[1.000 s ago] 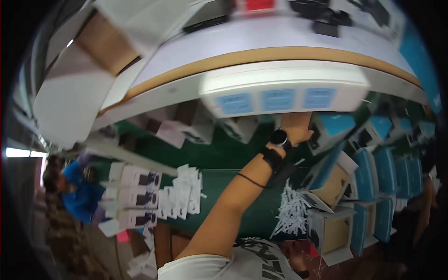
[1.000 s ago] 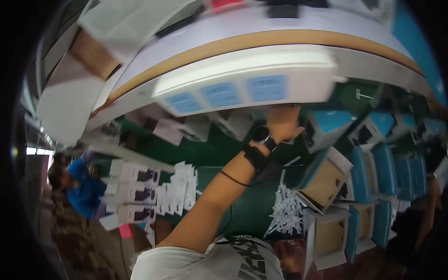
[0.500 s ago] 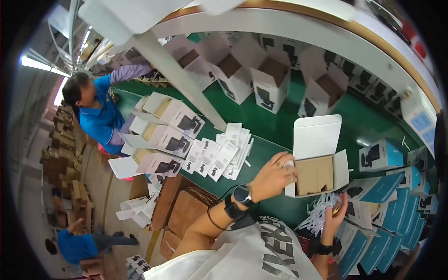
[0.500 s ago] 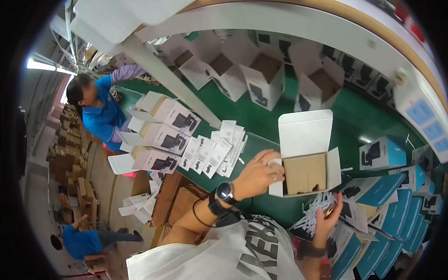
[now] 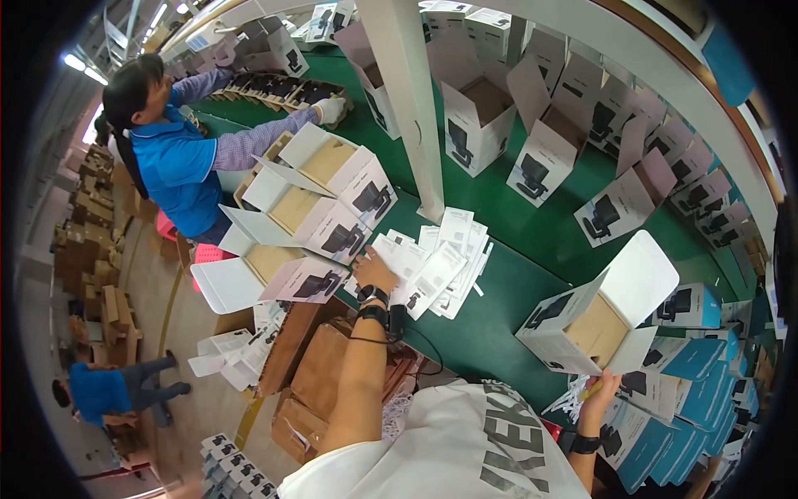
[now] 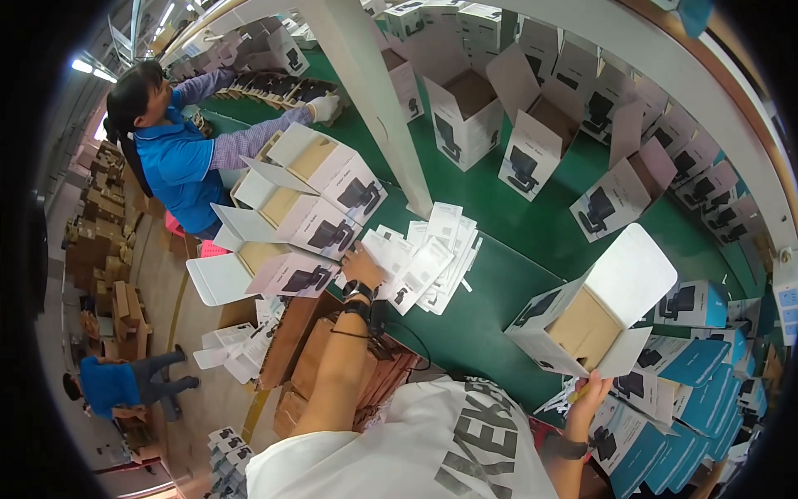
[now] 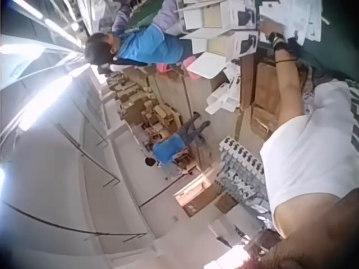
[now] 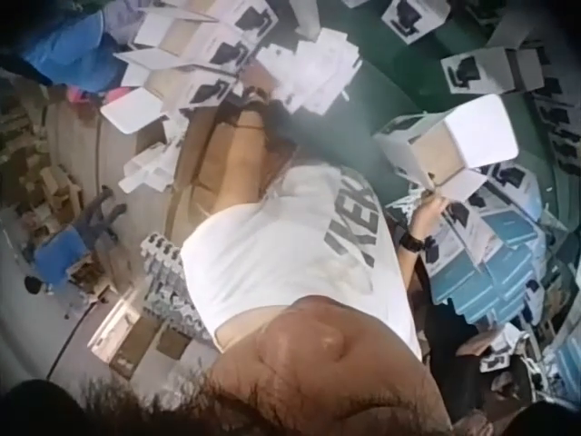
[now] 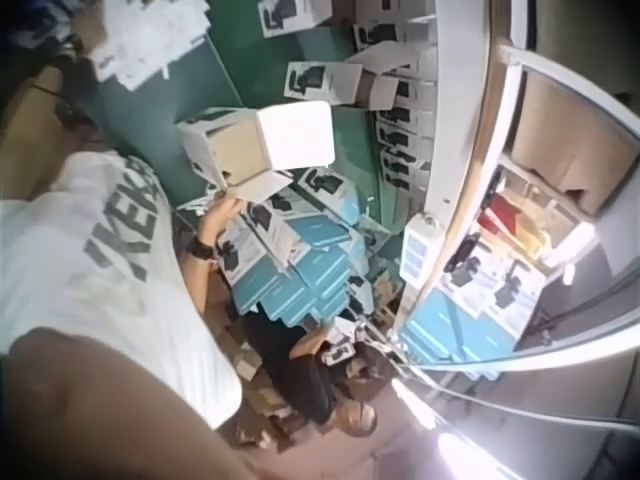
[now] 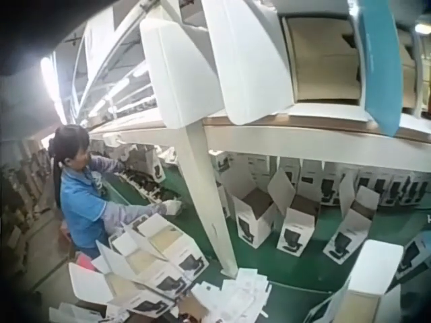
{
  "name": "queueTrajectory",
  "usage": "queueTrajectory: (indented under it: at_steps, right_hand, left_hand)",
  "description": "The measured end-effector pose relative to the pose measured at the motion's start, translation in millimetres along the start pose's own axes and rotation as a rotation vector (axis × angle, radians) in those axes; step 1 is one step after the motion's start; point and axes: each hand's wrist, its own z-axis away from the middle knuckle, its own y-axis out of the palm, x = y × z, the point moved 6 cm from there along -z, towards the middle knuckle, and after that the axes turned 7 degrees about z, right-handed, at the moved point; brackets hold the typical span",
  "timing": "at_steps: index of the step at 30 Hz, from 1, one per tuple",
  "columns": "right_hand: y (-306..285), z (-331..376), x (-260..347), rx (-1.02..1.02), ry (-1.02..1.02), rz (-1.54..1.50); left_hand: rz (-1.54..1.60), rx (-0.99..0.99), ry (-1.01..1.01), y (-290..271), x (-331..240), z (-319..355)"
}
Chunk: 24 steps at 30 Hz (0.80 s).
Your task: Packing electronic components and manuals into small cardboard boxes.
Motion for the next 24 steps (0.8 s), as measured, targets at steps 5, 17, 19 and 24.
queueTrajectory:
  at_steps: [5,17,19,24]
  right_hand:
    - [-4.6,28.9,-18.7,-0.012,0.034,0.129]
    - [-32.9,27.8,-46.6,0.124,0.041,0.264]
    - [-36.5,24.6,-59.5,0.225,-0.019,0.508]
    - [19.5,6.6,9.1,0.304,-0.107,0.179]
  left_hand:
    - [0.067,0.035,-0.058,-20.2,4.0,7.5]
    - [1.383,-0.001,0.237,-129.6,-72.1,81.9]
    - [1.828,0.257,0.283,-153.7,-99.7,120.7]
    - [2.338,0.918,0.681,-231.6,-222.9,201.3]
